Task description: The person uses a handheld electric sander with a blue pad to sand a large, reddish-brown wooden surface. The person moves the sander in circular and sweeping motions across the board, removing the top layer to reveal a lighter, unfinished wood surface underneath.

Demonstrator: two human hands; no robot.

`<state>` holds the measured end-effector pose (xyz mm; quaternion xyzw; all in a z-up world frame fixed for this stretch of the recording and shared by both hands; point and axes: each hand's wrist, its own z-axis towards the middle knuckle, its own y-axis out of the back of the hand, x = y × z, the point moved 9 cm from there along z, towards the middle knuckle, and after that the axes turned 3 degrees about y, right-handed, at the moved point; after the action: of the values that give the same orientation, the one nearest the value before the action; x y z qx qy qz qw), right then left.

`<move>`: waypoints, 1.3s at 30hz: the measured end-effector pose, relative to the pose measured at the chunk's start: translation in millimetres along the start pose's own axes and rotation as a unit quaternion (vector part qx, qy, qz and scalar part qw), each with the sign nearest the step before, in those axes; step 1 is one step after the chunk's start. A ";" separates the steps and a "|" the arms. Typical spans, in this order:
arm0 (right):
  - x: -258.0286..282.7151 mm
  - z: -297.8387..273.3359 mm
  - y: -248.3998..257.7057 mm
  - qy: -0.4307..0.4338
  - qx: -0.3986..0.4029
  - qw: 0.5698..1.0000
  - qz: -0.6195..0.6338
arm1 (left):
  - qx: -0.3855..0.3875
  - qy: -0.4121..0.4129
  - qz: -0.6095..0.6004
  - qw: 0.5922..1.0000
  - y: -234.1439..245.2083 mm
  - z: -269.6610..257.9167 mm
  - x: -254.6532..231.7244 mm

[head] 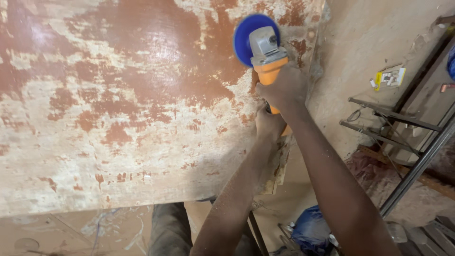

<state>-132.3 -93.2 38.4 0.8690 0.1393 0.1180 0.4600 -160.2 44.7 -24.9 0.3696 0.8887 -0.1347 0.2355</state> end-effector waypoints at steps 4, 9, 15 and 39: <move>-2.2 -9.5 -1.5 -0.016 -0.026 1.000 -0.005 | 0.012 0.033 -0.022 0.999 9.9 -19.9 6.6; 4.5 -19.7 -7.1 -0.043 -0.010 0.999 0.013 | -0.049 -0.018 -0.019 0.998 26.1 -34.9 -3.7; 24.4 -40.7 -24.9 0.019 0.026 0.995 0.093 | -0.059 -0.006 -0.027 0.998 48.9 -28.4 2.6; -9.2 -61.1 -118.3 -0.149 0.116 0.783 0.593 | -0.054 0.024 0.216 0.975 102.8 -22.3 -22.6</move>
<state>-177.1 14.1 -27.2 0.8340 -0.4607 0.2194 0.2100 -79.3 111.5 -0.8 0.5427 0.7992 -0.0237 0.2572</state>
